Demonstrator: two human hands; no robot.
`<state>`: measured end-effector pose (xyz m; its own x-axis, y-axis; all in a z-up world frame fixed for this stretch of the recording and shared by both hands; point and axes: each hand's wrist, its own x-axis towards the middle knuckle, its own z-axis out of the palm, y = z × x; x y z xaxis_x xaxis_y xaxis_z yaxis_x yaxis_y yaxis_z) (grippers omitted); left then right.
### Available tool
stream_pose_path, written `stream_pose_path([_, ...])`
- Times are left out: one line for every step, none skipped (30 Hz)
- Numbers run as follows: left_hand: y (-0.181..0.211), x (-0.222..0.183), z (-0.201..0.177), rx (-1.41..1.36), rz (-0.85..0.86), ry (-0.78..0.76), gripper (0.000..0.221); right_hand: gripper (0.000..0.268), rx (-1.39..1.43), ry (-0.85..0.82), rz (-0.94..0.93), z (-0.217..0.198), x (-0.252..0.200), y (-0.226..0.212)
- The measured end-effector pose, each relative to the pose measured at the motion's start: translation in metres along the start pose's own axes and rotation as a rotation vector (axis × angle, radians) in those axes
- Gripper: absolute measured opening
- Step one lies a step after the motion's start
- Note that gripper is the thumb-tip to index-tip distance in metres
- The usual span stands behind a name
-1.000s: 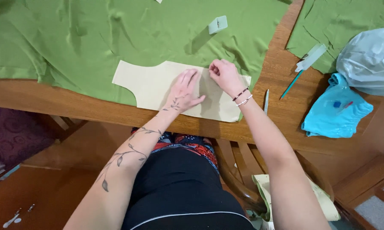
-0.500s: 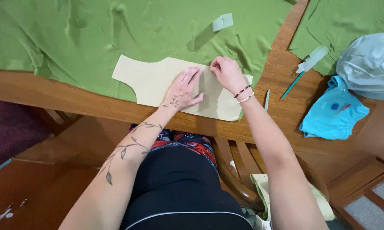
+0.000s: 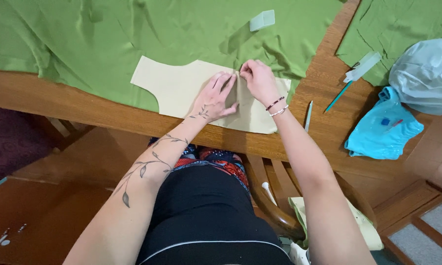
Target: Pinning a paper pattern onto green fabric on a wooden table.
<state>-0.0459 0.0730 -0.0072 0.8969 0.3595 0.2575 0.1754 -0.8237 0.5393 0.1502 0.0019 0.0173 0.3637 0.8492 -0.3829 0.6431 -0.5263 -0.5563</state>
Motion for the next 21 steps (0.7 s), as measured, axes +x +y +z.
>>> stream_pose_path([0.000, 0.000, -0.001, -0.002, -0.001, 0.001, 0.077, 0.007, -0.002, -0.001, 0.000, 0.001, 0.000, -0.002])
stream_pose_path([0.000, 0.001, -0.001, 0.003, 0.009, 0.004, 0.078, 0.007, 0.051, 0.034, 0.034, 0.002, -0.001, -0.005])
stream_pose_path([0.000, 0.000, -0.002, 0.006, 0.019, 0.005, 0.078, 0.009, 0.105, 0.069, 0.070, 0.004, -0.001, -0.007])
stream_pose_path([0.001, 0.001, -0.003, 0.002, 0.018, 0.005, 0.078, 0.009, 0.104, 0.067, 0.072, 0.000, -0.003, -0.011])
stream_pose_path([0.001, 0.001, -0.003, 0.023, 0.027, 0.008, 0.077, 0.015, 0.182, 0.095, 0.107, -0.003, -0.004, -0.015])
stream_pose_path([0.002, 0.002, -0.005, 0.043, 0.036, 0.011, 0.076, 0.022, 0.260, 0.124, 0.143, -0.007, -0.005, -0.019])
stream_pose_path([0.000, 0.001, -0.002, 0.046, 0.033, 0.011, 0.076, 0.022, 0.261, 0.121, 0.140, -0.007, -0.005, -0.018])
stream_pose_path([-0.002, 0.001, 0.001, 0.035, 0.030, 0.007, 0.077, 0.025, 0.259, 0.141, 0.144, -0.007, -0.005, -0.017])
stream_pose_path([-0.002, 0.000, 0.004, 0.020, 0.029, 0.001, 0.077, 0.028, 0.255, 0.161, 0.153, -0.007, -0.007, -0.014])
stream_pose_path([-0.002, -0.002, 0.005, 0.017, 0.027, 0.000, 0.077, 0.028, 0.254, 0.158, 0.156, -0.007, -0.012, -0.014])
stream_pose_path([-0.004, -0.003, 0.006, 0.024, 0.022, -0.005, 0.077, 0.028, 0.209, 0.207, 0.095, -0.008, -0.015, -0.015])
stream_pose_path([-0.005, -0.003, 0.007, 0.031, 0.017, -0.009, 0.077, 0.028, 0.164, 0.255, 0.034, -0.009, -0.018, -0.015])
stream_pose_path([-0.006, -0.004, 0.008, 0.032, 0.013, -0.009, 0.077, 0.028, 0.165, 0.251, 0.032, -0.001, -0.020, -0.011])
stream_pose_path([-0.006, -0.004, 0.008, 0.022, 0.004, -0.015, 0.072, 0.021, 0.040, 0.212, -0.093, 0.006, -0.022, -0.007])
stream_pose_path([-0.006, -0.005, 0.009, 0.008, -0.002, -0.024, 0.068, 0.015, -0.085, 0.173, -0.214, 0.014, -0.027, -0.002])
stream_pose_path([-0.008, -0.008, 0.011, 0.007, -0.004, -0.025, 0.068, 0.015, -0.084, 0.171, -0.213, 0.023, -0.028, 0.000])
stream_pose_path([-0.010, -0.010, 0.013, -0.026, -0.010, -0.024, 0.063, 0.018, -0.088, 0.100, -0.252, 0.032, -0.029, 0.003])
stream_pose_path([-0.012, -0.012, 0.015, -0.059, -0.015, -0.023, 0.059, 0.022, -0.092, 0.028, -0.291, 0.040, -0.031, 0.006])
stream_pose_path([-0.011, -0.011, 0.012, -0.062, -0.009, -0.023, 0.059, 0.022, -0.094, 0.033, -0.286, 0.046, -0.032, 0.010])
stream_pose_path([-0.010, -0.010, 0.009, -0.140, -0.024, 0.031, 0.051, 0.024, -0.096, 0.020, -0.288, 0.051, -0.032, 0.014])
stream_pose_path([-0.012, -0.009, 0.005, -0.212, -0.042, 0.086, 0.044, 0.026, -0.096, 0.006, -0.296, 0.057, -0.030, 0.016])
